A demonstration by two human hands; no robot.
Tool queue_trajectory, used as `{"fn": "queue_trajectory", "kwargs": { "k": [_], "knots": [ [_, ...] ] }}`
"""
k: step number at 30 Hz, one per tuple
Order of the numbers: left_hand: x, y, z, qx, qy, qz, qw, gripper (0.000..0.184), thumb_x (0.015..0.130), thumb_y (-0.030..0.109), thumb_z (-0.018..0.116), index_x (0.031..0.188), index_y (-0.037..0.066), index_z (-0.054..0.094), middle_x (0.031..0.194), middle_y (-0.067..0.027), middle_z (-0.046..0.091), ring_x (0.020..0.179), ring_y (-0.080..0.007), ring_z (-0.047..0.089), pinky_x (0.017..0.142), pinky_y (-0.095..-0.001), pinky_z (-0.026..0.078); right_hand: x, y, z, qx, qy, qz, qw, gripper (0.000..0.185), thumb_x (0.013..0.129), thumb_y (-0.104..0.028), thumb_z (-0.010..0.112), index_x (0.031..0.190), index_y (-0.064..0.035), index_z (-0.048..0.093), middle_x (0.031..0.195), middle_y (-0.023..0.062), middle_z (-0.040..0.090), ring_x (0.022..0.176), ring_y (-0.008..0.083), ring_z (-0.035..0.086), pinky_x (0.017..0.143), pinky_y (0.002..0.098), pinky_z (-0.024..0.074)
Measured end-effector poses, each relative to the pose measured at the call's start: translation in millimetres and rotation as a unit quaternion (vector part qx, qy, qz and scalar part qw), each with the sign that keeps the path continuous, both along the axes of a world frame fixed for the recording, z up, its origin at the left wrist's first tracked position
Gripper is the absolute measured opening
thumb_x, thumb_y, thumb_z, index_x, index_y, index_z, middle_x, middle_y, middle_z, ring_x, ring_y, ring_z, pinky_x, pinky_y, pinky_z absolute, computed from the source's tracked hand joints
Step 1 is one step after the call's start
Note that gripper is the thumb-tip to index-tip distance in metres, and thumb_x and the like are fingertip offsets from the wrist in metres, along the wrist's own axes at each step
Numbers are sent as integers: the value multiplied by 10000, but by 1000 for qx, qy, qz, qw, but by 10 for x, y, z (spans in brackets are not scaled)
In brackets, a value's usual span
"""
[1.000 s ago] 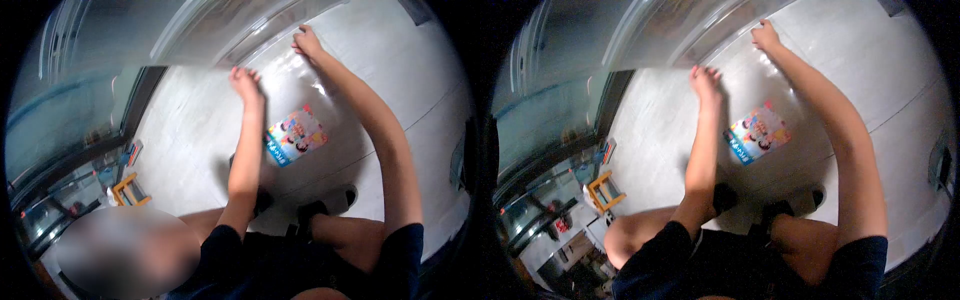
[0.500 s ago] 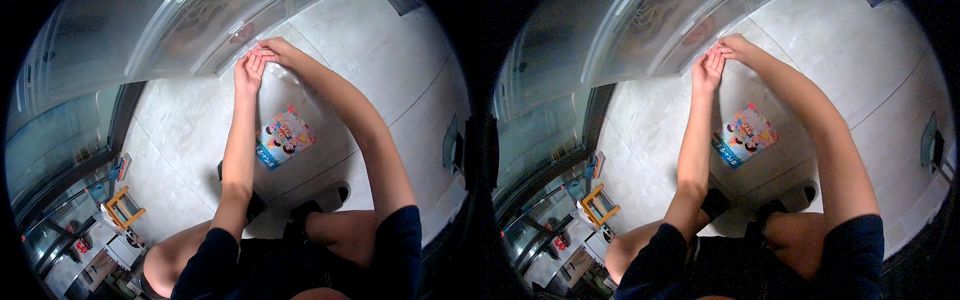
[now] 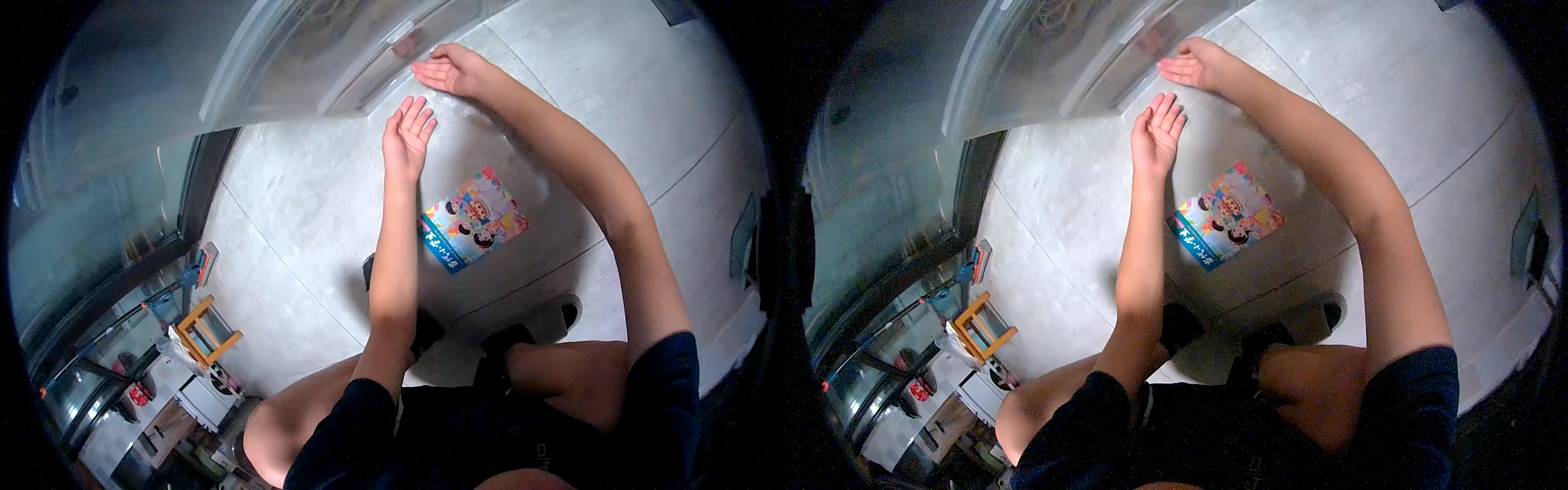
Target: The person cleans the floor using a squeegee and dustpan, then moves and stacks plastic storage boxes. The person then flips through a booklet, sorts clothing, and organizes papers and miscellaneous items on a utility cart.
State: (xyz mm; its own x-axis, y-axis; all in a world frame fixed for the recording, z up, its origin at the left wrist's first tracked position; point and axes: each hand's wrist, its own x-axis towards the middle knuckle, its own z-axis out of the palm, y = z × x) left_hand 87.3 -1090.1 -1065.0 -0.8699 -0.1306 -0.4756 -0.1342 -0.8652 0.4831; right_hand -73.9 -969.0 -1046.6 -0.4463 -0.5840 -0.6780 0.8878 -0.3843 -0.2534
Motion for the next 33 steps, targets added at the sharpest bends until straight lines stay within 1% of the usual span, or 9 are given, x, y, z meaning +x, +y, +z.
{"fn": "queue_trajectory", "kwargs": {
  "k": [6,8,16,21,22,25,28,31,33],
  "knots": [
    [-23,-4,-8,1,8,-12,1000,378,923,194,401,1236,-14,441,1223,-173,557,995,-270,610,887,-414,488,58,-75,150,-38,-61,-62,995,435,863,-111,427,1223,94,295,1176,238,515,1066,348,568,932,477,467],
    [-28,2,-12,-5,0,0,1000,371,923,189,399,1230,-14,444,1220,-179,558,991,-273,611,885,-412,492,125,-98,271,-15,12,-71,997,387,860,-136,431,1182,77,395,1202,202,520,1086,323,555,914,424,469],
    [-32,21,-6,0,2,8,1000,371,922,180,416,1249,3,429,1199,-182,565,981,-281,611,870,-413,501,108,-125,268,49,2,-86,995,277,827,-139,440,1069,-10,405,1198,168,492,1034,328,580,871,453,496],
    [0,63,132,-45,19,9,999,410,927,218,448,1326,152,378,1208,-146,560,942,-262,604,844,-423,499,81,-13,257,7,47,-56,997,286,834,-136,455,1077,-18,361,1220,172,455,1038,336,577,880,463,496],
    [-31,63,173,-46,18,9,999,410,927,218,448,1326,152,378,1208,-146,560,942,-262,604,844,-423,499,83,-24,270,10,47,-54,997,458,785,-144,469,1201,-15,327,1258,153,429,1058,340,555,861,479,507],
    [-163,1,236,-57,5,30,998,312,914,217,468,1222,164,472,1199,-119,569,952,-248,593,843,-410,488,19,-98,255,-57,66,-44,995,450,779,-152,479,1183,-1,351,1252,150,426,1093,345,531,896,469,488],
    [-332,-40,333,51,6,80,995,85,881,214,500,914,147,542,1185,-102,579,976,-230,578,880,-387,446,-20,-140,241,-60,57,-53,995,400,800,-146,483,1152,-6,355,1191,159,444,1150,344,491,958,448,436],
    [-442,-88,273,94,5,92,991,154,878,233,514,1023,180,503,1136,-64,595,936,-213,571,851,-390,454,-46,-101,214,-52,32,-42,997,396,795,-142,480,1151,-16,361,1191,160,449,1148,337,491,962,446,431],
    [-490,-90,277,94,7,103,990,155,871,225,520,1010,158,509,1109,-57,605,926,-207,571,846,-384,455,-75,-56,189,-48,35,-48,997,387,783,-135,481,1135,-18,372,1191,165,455,1143,344,495,950,459,439]
  ]
}}
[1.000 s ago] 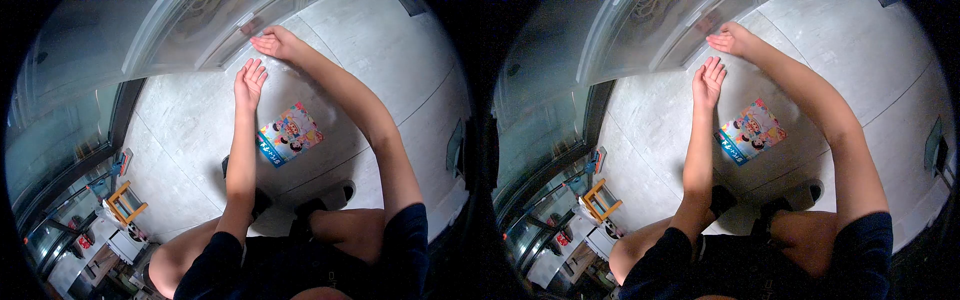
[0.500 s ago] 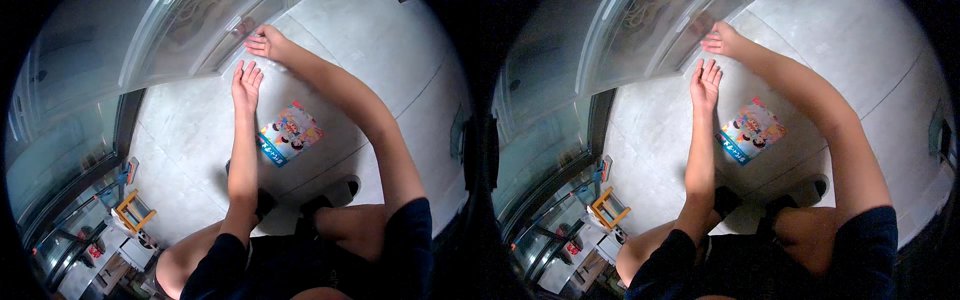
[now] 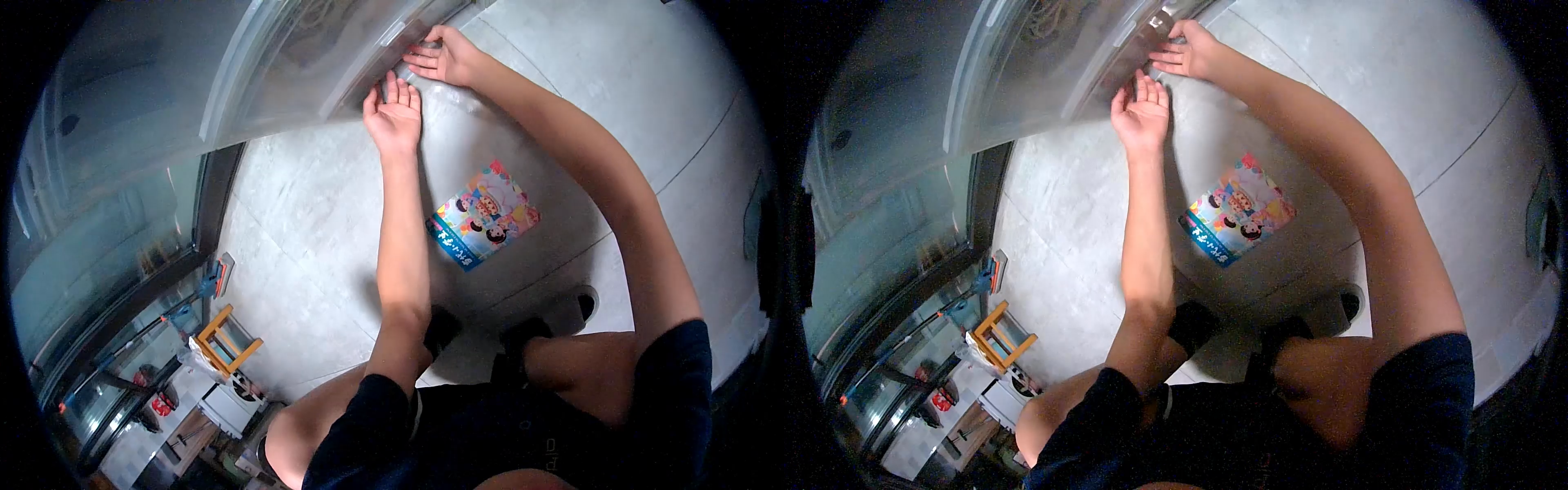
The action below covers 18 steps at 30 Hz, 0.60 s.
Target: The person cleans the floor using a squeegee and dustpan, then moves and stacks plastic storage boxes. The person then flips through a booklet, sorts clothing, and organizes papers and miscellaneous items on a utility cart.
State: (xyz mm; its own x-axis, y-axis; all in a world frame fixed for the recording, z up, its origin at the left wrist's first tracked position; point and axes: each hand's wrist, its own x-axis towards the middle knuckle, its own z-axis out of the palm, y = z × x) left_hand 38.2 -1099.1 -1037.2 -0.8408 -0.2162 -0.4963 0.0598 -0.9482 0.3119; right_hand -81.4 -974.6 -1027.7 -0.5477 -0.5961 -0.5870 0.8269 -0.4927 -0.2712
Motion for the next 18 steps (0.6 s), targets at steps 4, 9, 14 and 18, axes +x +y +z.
{"fn": "queue_trajectory", "kwargs": {
  "k": [4,9,14,18],
  "knots": [
    [-4,7,4,55,18,27,998,131,864,192,523,966,110,531,1028,-55,616,920,-197,572,850,-380,452,-23,93,-23,-15,7,1,1000,339,764,-118,482,1080,-30,397,1183,175,479,1127,358,509,919,483,458],
    [-18,-17,61,124,45,48,990,103,851,140,527,910,56,542,952,-59,613,922,-190,572,863,-368,439,-42,115,50,-35,10,14,999,310,771,-110,478,1059,-30,396,1164,178,509,1100,360,530,904,477,467],
    [-27,-29,77,157,64,56,984,116,838,127,516,878,22,547,915,-86,608,922,-206,571,868,-362,430,-84,145,82,-55,-36,1,998,150,769,-106,486,885,-32,426,1123,157,564,1086,305,543,914,428,462],
    [-40,-65,103,167,81,70,980,132,837,126,491,873,11,544,898,-112,611,925,-220,572,873,-363,426,-88,180,75,-61,-31,1,998,152,766,-103,486,881,-24,425,1116,159,567,1074,304,549,906,422,467]
  ]
}}
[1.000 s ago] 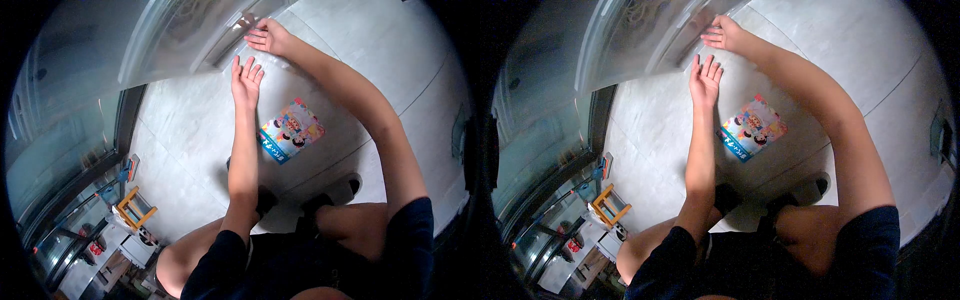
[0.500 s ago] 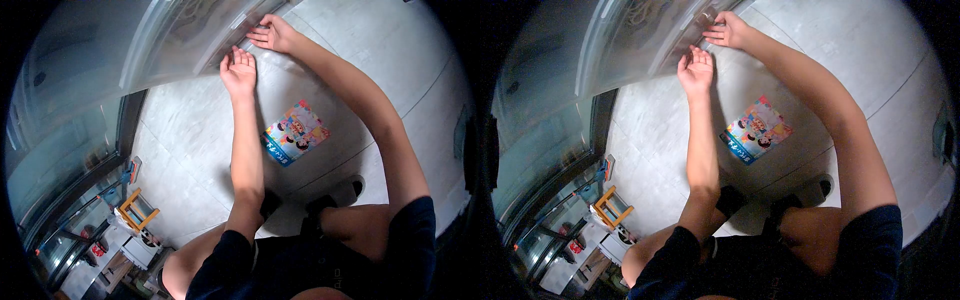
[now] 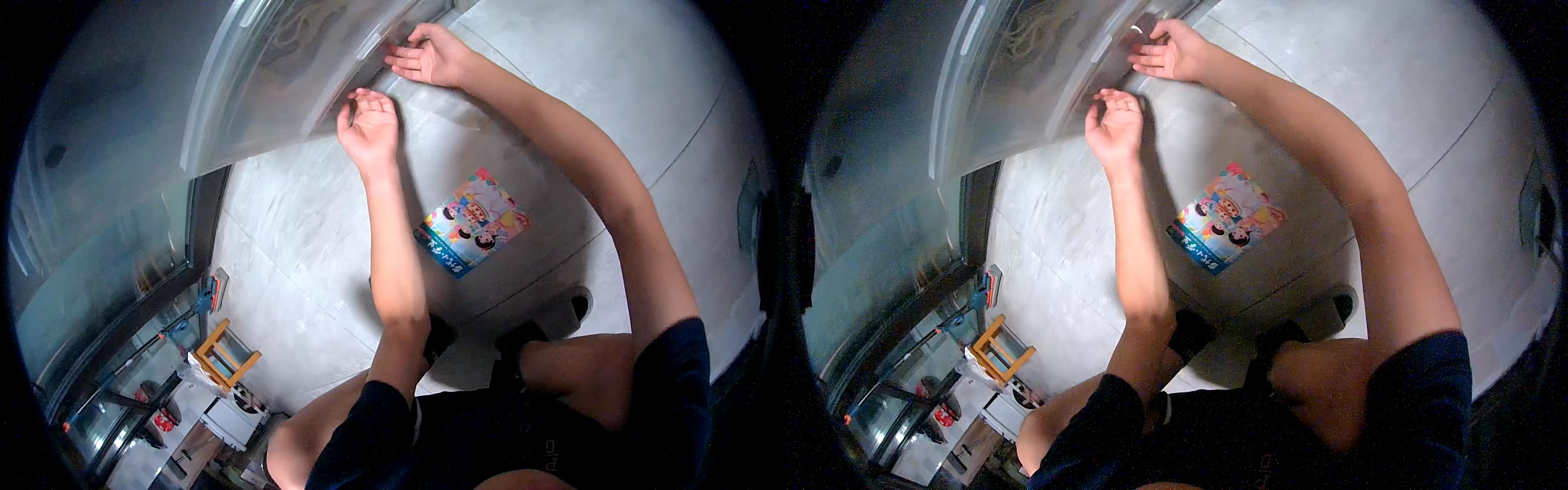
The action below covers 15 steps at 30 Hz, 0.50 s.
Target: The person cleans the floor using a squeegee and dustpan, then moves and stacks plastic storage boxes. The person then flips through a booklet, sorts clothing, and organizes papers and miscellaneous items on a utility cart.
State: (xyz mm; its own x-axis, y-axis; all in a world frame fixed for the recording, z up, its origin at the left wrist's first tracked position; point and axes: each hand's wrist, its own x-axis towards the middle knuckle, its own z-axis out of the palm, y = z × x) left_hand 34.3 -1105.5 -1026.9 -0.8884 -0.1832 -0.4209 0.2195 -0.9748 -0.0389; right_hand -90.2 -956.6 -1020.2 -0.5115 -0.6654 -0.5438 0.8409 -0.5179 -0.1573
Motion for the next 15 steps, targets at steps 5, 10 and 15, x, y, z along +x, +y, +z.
{"fn": "queue_trajectory", "kwargs": {
  "k": [5,10,15],
  "knots": [
    [56,51,87,-19,-19,-32,999,188,841,130,501,952,-10,560,969,-118,628,927,-224,574,880,-365,432,-22,6,-35,-11,29,19,999,188,771,-116,494,916,-10,439,1139,158,559,1058,303,558,897,417,477],
    [-47,261,136,-236,-104,-106,960,262,863,133,491,1077,-15,524,1012,-121,611,883,-222,587,809,-364,483,-111,74,12,105,97,94,985,167,780,-130,490,908,-30,453,1082,127,595,961,238,599,816,374,518],
    [-272,318,44,-561,-145,-237,779,495,896,127,413,1339,-54,286,952,-137,593,747,-196,615,612,-300,538,-59,116,-81,250,241,204,915,118,817,-171,467,868,-71,503,902,52,629,639,110,611,509,238,521]
  ]
}}
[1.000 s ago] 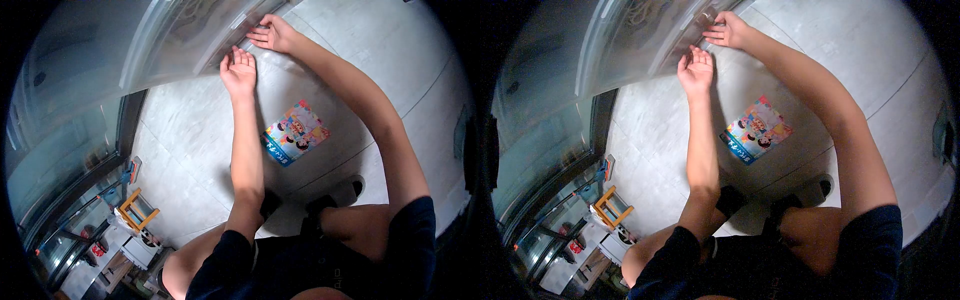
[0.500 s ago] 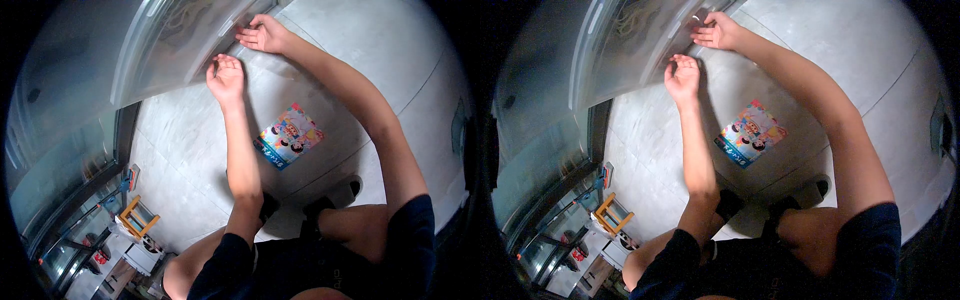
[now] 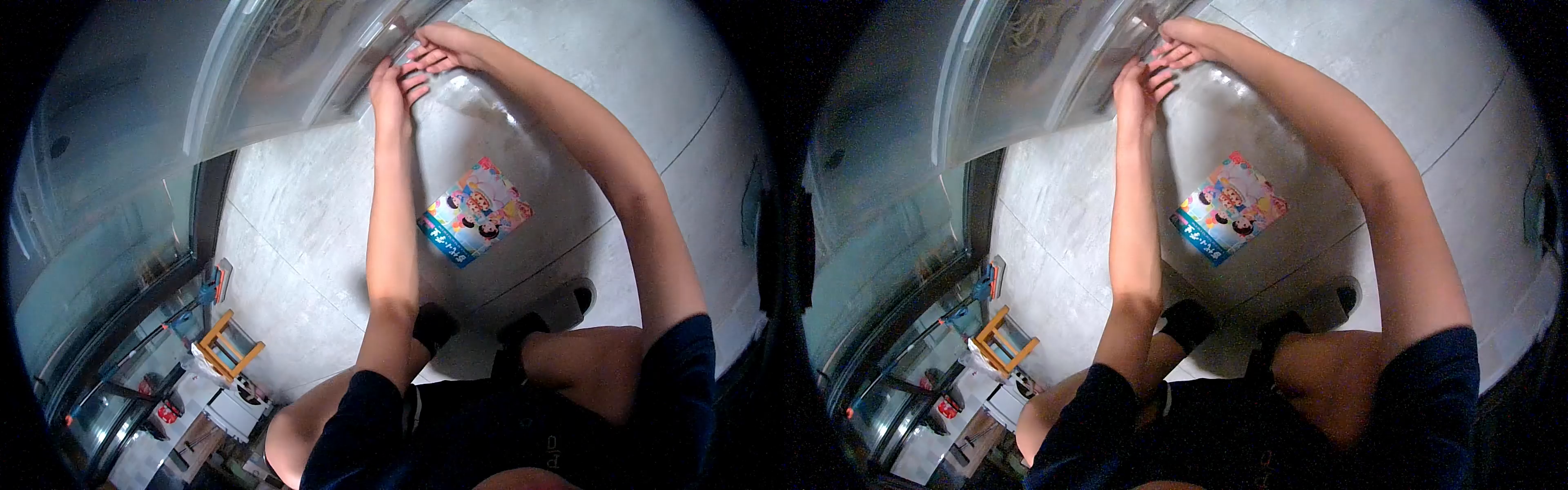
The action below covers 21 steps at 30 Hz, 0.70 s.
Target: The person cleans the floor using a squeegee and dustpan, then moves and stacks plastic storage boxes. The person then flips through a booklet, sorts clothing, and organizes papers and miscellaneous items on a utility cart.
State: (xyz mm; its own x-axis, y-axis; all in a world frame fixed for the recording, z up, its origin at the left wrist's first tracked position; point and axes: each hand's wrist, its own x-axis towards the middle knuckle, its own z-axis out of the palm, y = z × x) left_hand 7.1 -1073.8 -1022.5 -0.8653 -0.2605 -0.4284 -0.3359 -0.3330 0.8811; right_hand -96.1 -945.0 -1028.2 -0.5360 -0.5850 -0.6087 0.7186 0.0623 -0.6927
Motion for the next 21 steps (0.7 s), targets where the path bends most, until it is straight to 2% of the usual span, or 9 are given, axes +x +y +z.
{"fn": "queue_trajectory", "kwargs": {
  "k": [1,3,6,8,9,11,13,16,21],
  "knots": [
    [-12,14,-33,46,23,-17,999,507,896,123,411,1345,-65,267,948,-137,593,756,-198,620,612,-297,540,15,-32,2,-2,0,-1,1000,118,817,-171,467,868,-71,503,902,52,629,639,110,611,509,238,521],
    [-32,110,-45,-20,7,-29,999,452,898,129,407,1281,-86,302,914,-141,596,771,-221,637,615,-303,543,34,-100,-27,106,108,99,984,147,843,-195,444,828,-68,517,782,17,592,569,75,568,461,207,478],
    [3,161,-119,34,21,13,999,361,895,157,423,1179,-66,417,906,-125,601,783,-228,639,630,-320,542,43,-191,-130,110,122,76,984,169,853,-207,438,811,-69,525,695,-14,542,497,53,505,419,181,426],
    [21,149,-167,191,20,91,977,283,887,177,445,1060,-38,510,914,-106,599,821,-230,619,705,-334,524,19,-205,-111,101,114,61,986,168,846,-209,450,798,-67,525,689,-15,540,489,53,496,414,181,419],
    [20,136,-182,191,19,91,977,283,887,177,445,1060,-38,510,914,-106,599,821,-230,619,705,-334,524,28,-198,-55,73,64,40,994,152,827,-192,462,781,-61,523,693,-6,544,503,63,498,424,187,420],
    [16,103,-156,382,30,127,915,240,878,191,464,962,-16,552,915,-94,595,859,-228,586,792,-342,486,33,-186,-31,45,14,20,999,136,808,-176,475,763,-55,521,697,4,548,518,72,501,433,193,421],
    [36,129,-92,387,47,127,912,213,871,181,477,933,-14,538,926,-101,584,906,-240,551,837,-334,456,-7,-186,-86,-84,-96,-26,991,86,757,-124,482,786,-48,511,735,43,582,591,117,559,502,212,430],
    [39,102,-55,443,68,150,881,149,866,153,485,840,7,497,1038,-131,585,981,-267,523,851,-354,454,-40,-170,-138,-104,-131,-15,986,44,724,-101,487,745,-63,496,720,36,564,596,128,522,532,223,439],
    [44,86,-166,484,85,149,858,137,868,144,478,813,18,478,1076,-150,590,968,-264,541,862,-361,455,-52,-159,-132,-129,-154,-26,979,39,695,-87,498,711,-79,463,717,31,557,586,131,504,544,224,435]
  ]
}}
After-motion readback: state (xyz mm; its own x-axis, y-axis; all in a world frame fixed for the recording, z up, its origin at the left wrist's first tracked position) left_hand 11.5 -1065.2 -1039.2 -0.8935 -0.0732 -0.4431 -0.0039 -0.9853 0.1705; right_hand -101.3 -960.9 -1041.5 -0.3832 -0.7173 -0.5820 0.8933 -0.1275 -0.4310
